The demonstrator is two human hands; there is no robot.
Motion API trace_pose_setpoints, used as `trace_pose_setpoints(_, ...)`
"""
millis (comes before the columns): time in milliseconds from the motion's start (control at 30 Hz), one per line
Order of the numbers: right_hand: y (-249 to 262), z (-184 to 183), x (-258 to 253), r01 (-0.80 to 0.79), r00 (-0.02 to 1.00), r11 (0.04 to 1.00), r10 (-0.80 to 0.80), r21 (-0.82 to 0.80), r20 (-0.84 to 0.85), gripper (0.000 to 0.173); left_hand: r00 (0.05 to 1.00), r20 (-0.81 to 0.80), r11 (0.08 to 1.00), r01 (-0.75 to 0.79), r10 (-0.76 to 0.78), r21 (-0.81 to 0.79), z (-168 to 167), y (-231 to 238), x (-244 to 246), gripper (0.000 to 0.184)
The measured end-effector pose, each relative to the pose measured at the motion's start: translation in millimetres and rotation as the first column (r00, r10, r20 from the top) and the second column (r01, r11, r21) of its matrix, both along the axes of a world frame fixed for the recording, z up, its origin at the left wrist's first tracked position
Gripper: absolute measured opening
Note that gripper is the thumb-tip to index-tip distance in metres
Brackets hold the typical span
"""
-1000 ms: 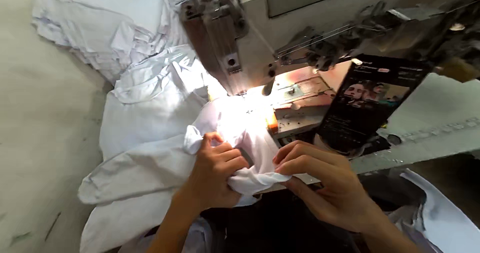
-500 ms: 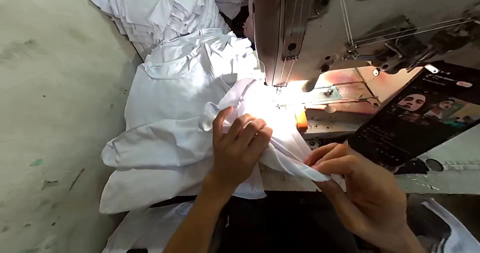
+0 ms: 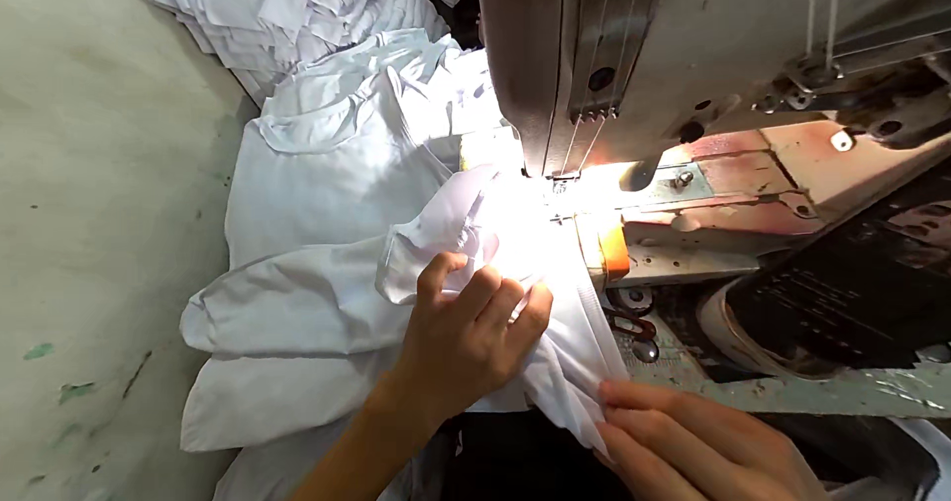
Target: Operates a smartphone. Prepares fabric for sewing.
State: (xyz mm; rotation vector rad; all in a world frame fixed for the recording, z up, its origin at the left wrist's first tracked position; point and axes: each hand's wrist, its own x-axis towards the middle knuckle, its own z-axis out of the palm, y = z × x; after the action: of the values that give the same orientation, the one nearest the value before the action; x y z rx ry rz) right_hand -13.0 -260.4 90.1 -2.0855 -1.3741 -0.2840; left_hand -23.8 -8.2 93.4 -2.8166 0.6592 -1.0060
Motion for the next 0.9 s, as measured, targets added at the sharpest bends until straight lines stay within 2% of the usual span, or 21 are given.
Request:
trace_pose_setpoints(233, 2.8, 2.8, -1.3, 0.029, 0.996, 0.996, -0.035, -0.081, -0.076, 0.016, 0.992, 0.064, 0.993, -0.111, 0.108, 0.042, 0.8, -9.4, -4.7, 0.022)
trace_pose_setpoints(433, 30.2, 5.0, 15.1, 0.131, 0.991, 0.99, -0.133, -0.044, -0.025, 0.016, 0.992, -0.039, 0.988, -0.115, 0.119, 0.103, 21.5, 7.0, 30.3, 0.026)
trace_pose_setpoints(533, 46.6, -1.8, 31.7, 0.186, 0.978, 0.98, -0.191, 0.067, 0.088, 0.02, 0.995, -0.097, 0.992, -0.023, 0.035, 0.122, 25.8, 25.8, 55.5, 0.024)
trace_pose_setpoints(600, 56.3, -7.7, 46.4, 0.195, 0.964, 0.97, -0.216, 0.142, 0.157, 0.023, 0.99, -0.142, 0.99, 0.044, -0.025, 0.136, 30.8, 39.1, 72.3, 0.016)
trace_pose_setpoints(733, 57.2, -9.7, 64.2, 0.148, 0.974, 0.978, -0.17, 0.147, 0.15, 0.02, 0.938, -0.344, 0.957, 0.055, 0.049, 0.286, 74.9, 31.2, 58.0, 0.008)
trace_pose_setpoints(767, 54.6, -9.4, 66.9, 0.137, 0.977, 0.98, -0.157, 0.142, 0.142, 0.02, 0.928, -0.373, 0.95, 0.127, -0.012, 0.285, 84.0, 26.8, 46.9, 0.011)
trace_pose_setpoints(833, 49.9, -8.3, 69.2, 0.126, 0.981, 0.986, -0.14, 0.113, 0.13, 0.018, 0.905, -0.417, 0.947, 0.198, -0.078, 0.252, 89.1, 26.0, 30.3, 0.038)
trace_pose_setpoints(900, 48.9, -7.9, 68.7, 0.127, 0.985, 0.988, -0.136, 0.088, 0.104, 0.017, 0.929, -0.37, 0.952, 0.082, 0.034, 0.294, 89.7, 38.6, 21.0, 0.056)
